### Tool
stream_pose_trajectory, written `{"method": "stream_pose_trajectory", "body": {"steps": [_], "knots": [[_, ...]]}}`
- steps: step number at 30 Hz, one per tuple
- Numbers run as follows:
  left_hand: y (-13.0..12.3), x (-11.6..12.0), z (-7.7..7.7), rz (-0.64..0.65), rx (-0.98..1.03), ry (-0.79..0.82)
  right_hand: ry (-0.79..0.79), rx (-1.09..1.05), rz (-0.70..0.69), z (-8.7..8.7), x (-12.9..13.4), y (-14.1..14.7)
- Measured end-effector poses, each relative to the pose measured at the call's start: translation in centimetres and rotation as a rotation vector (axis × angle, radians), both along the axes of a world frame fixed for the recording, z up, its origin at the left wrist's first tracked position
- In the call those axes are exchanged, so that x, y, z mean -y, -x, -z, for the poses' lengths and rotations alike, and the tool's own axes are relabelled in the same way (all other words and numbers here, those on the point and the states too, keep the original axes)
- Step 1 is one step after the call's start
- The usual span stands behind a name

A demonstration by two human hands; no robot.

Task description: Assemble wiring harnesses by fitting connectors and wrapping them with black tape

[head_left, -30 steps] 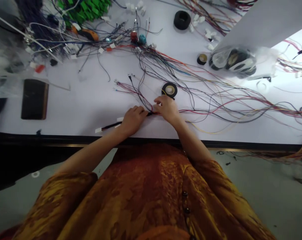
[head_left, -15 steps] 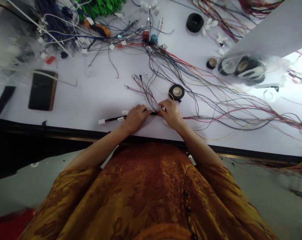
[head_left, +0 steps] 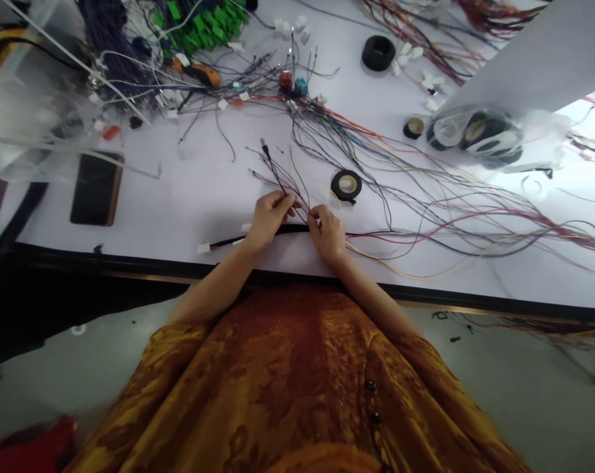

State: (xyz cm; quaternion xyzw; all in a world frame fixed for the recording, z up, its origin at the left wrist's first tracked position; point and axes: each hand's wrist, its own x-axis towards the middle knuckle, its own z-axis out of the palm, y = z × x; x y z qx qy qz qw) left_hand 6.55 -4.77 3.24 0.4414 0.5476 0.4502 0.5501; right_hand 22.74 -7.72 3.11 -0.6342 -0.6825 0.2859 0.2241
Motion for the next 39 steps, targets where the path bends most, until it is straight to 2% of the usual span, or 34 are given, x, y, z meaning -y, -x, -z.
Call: {"method": "stream_pose_trajectory", "body": {"steps": [3,6,9,12,15,18,23,27,32,35,39], "knots": [[0.2,-0.3,-0.5,-0.14,0.072,0.003,0.027,0.004,0.106,0.5,-0.2,0.2],[1.2,-0.5,-1.0,-0.258,0.177,-0.006,-0.035,-0.036,0.15,0.8,-0.3,0.2],[2.5,-0.9,-1.7,-0.295,0.246,-0.021,-0.109,-0.044,0.022,0.6,-0.1,-0.1],[3.3,-1.3,-2.5,-0.296,0.272,-0.045,-0.105,-0.016,-0.136,0.2,-0.2,-0.3],[3.8,-1.5,-3.1,-0.276,0.273,-0.069,-0.105,-0.082,-0.149,0.1,-0.5,-0.2],[4.1,-1.7,-3.2,-0.301,0.257,-0.076,-0.127,-0.202,-0.063,0.3,-0.8,-0.3],[3.9,-1.8,-2.7,-0.389,0.307,-0.085,-0.089,-0.409,0.162,0.8,-0.9,-0.6],[4.1,-1.9,-2.6,-0.355,0.383,-0.011,-0.018,-0.663,0.212,0.9,-0.9,-0.5],[5.0,-2.4,-2.2,-0.466,0.353,-0.043,0.063,-0.938,0.304,0.8,-1.2,-0.8],[5.4,-2.6,-1.8,-0.479,0.379,-0.02,0.074,-0.909,0.271,0.9,-1.3,-1.1],[5.4,-2.7,-1.4,-0.375,0.437,0.072,0.058,-0.651,0.072,1.1,-1.1,-1.0]]}}
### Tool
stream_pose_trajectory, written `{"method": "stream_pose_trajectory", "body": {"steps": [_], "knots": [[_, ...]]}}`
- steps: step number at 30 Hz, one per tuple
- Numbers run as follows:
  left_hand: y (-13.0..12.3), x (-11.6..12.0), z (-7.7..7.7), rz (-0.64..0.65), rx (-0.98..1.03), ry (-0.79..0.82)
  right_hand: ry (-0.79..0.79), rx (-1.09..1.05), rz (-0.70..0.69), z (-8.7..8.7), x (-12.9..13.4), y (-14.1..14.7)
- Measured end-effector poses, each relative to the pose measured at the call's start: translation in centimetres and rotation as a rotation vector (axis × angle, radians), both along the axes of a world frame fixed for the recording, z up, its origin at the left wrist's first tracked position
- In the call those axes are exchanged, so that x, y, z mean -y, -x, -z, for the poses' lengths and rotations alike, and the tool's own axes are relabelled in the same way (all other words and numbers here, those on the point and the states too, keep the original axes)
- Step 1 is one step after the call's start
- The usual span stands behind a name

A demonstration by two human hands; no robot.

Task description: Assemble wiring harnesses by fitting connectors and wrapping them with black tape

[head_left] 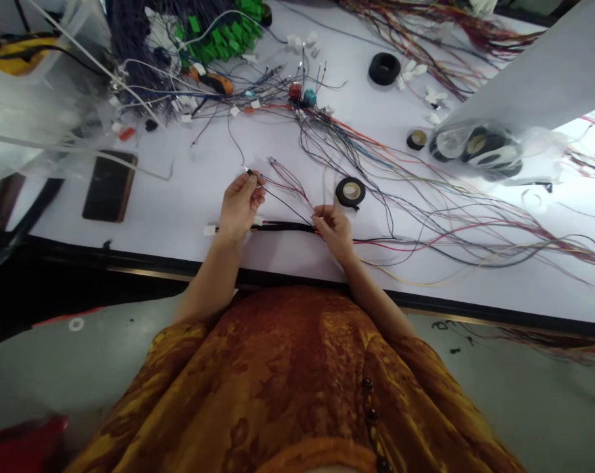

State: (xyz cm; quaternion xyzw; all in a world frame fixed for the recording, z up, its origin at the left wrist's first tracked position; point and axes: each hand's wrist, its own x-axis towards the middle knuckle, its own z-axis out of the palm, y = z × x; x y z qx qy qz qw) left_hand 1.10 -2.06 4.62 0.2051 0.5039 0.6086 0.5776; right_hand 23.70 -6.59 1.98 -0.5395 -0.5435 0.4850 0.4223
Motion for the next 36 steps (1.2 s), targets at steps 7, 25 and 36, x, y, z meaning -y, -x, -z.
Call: {"method": "stream_pose_trajectory", "body": {"steps": [7,25,36], "knots": [[-0.7,-0.4,0.2,-0.007,-0.172,-0.058,-0.202,0.426,-0.199,0.5,-0.1,0.7],[0.9,1.6,0.1,-0.066,-0.8,0.114,0.056,0.103,0.185,0.8,-1.0,0.6],[3.2,0.7,-1.8,0.54,-1.571,0.444,-0.685,0.41,0.325,-8.8,-2.6,-6.2]]}}
